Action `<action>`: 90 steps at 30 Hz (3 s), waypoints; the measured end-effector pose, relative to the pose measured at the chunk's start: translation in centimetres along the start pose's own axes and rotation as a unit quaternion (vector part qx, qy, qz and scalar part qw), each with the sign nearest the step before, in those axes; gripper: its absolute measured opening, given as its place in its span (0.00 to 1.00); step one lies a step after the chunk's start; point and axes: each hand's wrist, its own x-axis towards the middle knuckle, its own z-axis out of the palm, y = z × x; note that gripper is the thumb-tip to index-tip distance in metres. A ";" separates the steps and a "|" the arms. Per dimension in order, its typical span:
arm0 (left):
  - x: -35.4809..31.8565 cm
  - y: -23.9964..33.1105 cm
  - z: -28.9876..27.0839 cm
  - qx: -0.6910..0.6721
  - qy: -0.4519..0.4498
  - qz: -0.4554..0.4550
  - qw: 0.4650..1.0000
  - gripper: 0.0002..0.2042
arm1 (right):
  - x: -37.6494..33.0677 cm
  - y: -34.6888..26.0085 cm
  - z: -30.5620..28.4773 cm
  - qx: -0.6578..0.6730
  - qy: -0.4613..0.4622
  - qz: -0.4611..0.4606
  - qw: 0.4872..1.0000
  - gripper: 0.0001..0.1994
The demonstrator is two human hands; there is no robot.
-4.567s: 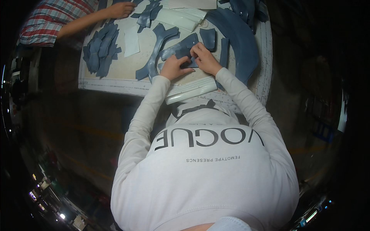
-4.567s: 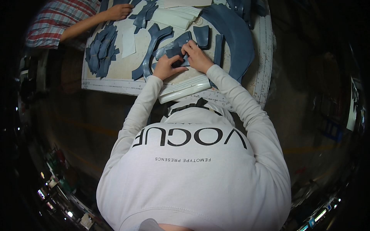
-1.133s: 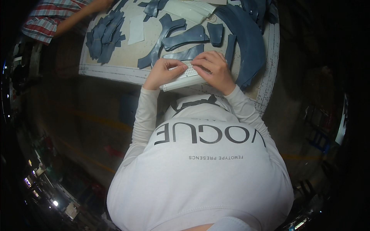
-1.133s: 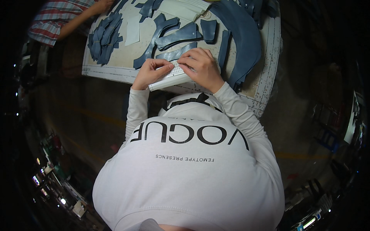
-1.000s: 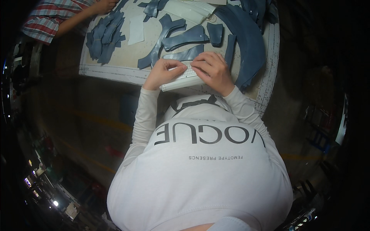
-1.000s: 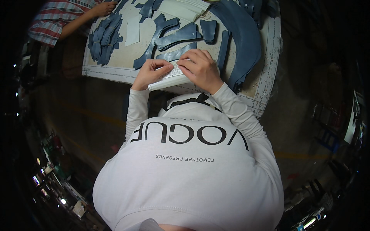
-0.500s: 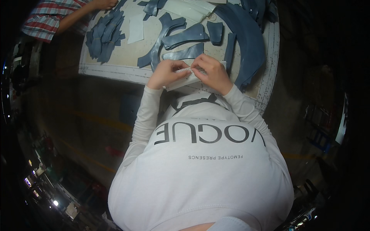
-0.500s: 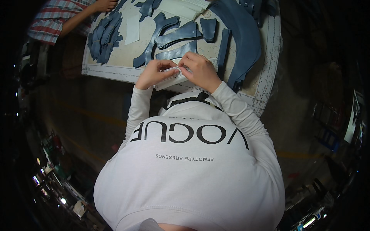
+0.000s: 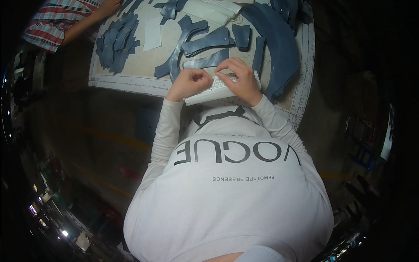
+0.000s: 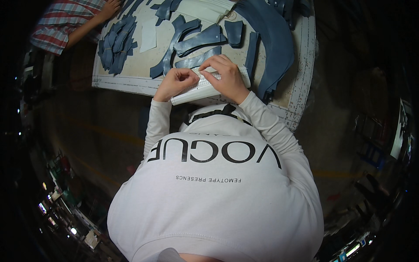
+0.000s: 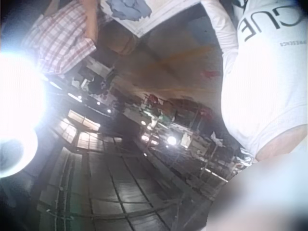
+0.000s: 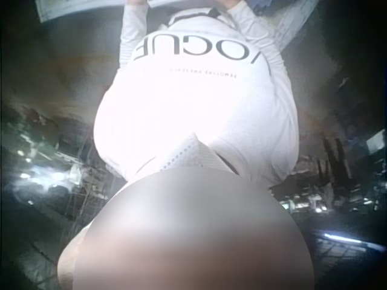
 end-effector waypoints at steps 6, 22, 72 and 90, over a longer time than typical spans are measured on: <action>0.1 0.1 -0.5 0.006 -0.026 -0.032 0.999 0.07 | -0.3 -0.1 0.4 -0.074 -0.035 -0.059 0.995 0.16; -0.3 -1.9 0.2 -0.019 -0.003 0.003 1.000 0.08 | -1.2 -0.2 1.7 -0.031 -0.010 -0.042 0.999 0.24; 8.7 -6.7 0.7 0.389 0.089 0.313 0.862 0.17 | -0.2 8.8 3.2 -0.284 0.031 0.115 0.951 0.04; 8.5 -4.9 -0.7 0.268 0.021 0.206 0.941 0.16 | 0.0 10.4 0.3 -0.205 0.050 0.139 0.967 0.03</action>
